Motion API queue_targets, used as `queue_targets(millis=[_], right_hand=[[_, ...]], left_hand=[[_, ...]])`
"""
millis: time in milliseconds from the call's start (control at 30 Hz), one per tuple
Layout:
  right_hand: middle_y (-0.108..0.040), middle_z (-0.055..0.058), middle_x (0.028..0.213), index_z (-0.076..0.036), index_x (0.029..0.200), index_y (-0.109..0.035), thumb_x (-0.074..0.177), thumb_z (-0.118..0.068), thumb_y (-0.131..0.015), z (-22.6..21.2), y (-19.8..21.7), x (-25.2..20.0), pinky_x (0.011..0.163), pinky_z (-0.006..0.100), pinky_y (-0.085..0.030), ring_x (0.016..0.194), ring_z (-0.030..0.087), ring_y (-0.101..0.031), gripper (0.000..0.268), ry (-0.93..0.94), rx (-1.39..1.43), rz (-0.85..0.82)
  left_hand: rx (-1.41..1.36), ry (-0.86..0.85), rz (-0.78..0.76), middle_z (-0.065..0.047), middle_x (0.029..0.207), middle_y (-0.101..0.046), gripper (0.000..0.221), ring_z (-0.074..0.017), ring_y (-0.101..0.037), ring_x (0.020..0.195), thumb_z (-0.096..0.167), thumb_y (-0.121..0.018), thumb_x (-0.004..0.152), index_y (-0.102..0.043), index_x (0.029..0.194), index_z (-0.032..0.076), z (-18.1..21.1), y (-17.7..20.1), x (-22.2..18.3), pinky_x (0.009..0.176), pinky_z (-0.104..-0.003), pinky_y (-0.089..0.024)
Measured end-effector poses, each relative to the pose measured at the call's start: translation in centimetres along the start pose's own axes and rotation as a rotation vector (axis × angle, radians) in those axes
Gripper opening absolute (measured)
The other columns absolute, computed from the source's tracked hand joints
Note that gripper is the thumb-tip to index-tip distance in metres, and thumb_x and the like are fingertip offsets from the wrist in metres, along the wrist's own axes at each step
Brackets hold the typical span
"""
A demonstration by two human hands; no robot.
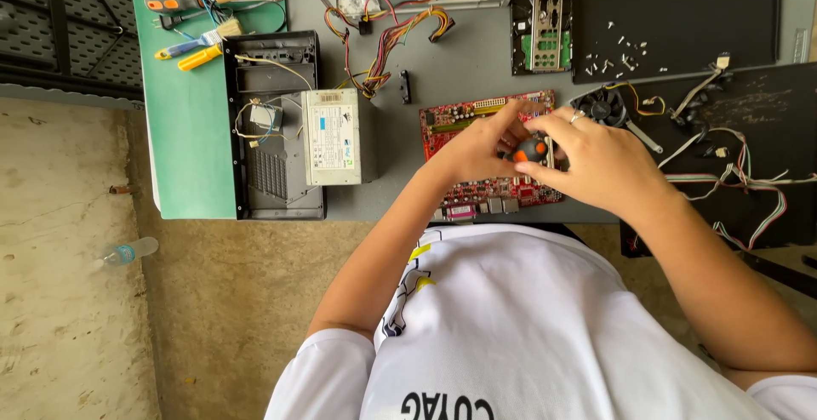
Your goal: Installing a CPU and a cooling fan onto a motherboard using a screwdriver at a repair bench.
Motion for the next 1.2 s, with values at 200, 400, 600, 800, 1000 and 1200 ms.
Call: queue_targets(millis=[200,400,600,800,1000,1200], right_hand=[[-0.065,0.005,0.106,-0.012,0.106,-0.063,0.089,-0.03,-0.065,2.0,-2.6,-0.2,0.052,0.031,-0.056,0.067,0.017,-0.071,0.025,0.003,-0.085,-0.009],[-0.061,0.013,0.115,-0.008,0.118,-0.059,0.091,-0.017,-0.057,-0.6,-1.5,-0.1,0.059,0.036,-0.06,0.077,0.029,-0.073,0.028,0.071,-0.095,-0.104],[-0.062,0.011,0.112,-0.01,0.123,-0.056,0.092,-0.027,-0.054,0.2,-2.4,-0.8,0.068,0.037,-0.062,0.078,0.029,-0.073,0.035,0.053,-0.244,-0.203],[-0.064,0.009,0.111,-0.013,0.128,-0.053,0.094,-0.039,-0.05,0.9,-3.6,-1.5,0.075,0.038,-0.06,0.08,0.027,-0.074,0.043,0.062,-0.348,-0.219],[-0.07,0.007,0.089,-0.016,0.121,-0.056,0.09,-0.046,-0.054,1.4,-5.9,-2.6,0.073,0.035,-0.057,0.071,0.023,-0.073,0.043,0.003,-0.431,-0.006],[-0.068,0.005,0.072,-0.016,0.113,-0.057,0.093,-0.053,-0.051,1.0,-7.1,-3.4,0.067,0.033,-0.056,0.063,0.022,-0.071,0.042,-0.137,-0.412,0.139]], left_hand=[[0.052,-0.05,0.041,-0.014,0.097,-0.065,0.083,-0.0304,-0.068,0.088,0.016,-0.087,0.069,-0.042,0.138,0.014,0.7,0.0,0.0,0.083,-0.039,-0.061],[0.354,-0.052,0.024,-0.015,0.121,-0.061,0.097,-0.0373,-0.059,0.116,0.029,-0.09,0.065,-0.033,0.143,0.015,1.8,1.4,-0.7,0.103,-0.05,-0.049],[1.223,0.403,0.039,-0.014,0.157,-0.02,0.118,-0.0315,-0.027,0.143,0.059,-0.084,0.063,-0.017,0.153,0.021,-12.8,1.9,-2.6,0.118,-0.048,-0.025],[1.16,0.439,0.037,-0.011,0.154,-0.03,0.119,-0.0268,-0.033,0.142,0.054,-0.081,0.068,-0.01,0.155,0.018,-15.8,1.8,-3.7,0.116,-0.046,-0.028],[1.172,0.422,0.091,-0.009,0.152,-0.036,0.118,-0.0248,-0.039,0.139,0.055,-0.082,0.066,-0.012,0.155,0.02,-16.5,1.8,-3.8,0.114,-0.044,-0.032],[1.161,0.43,0.082,-0.009,0.153,-0.035,0.118,-0.0246,-0.038,0.139,0.054,-0.082,0.067,-0.011,0.155,0.022,-16.3,1.9,-3.8,0.113,-0.046,-0.032]])
Point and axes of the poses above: each hand's wrist, its own x-axis towards the middle knuckle, its own y-axis out of the back of the hand, z = x × y, the point moved 6 cm from there along x, towards the middle knuckle
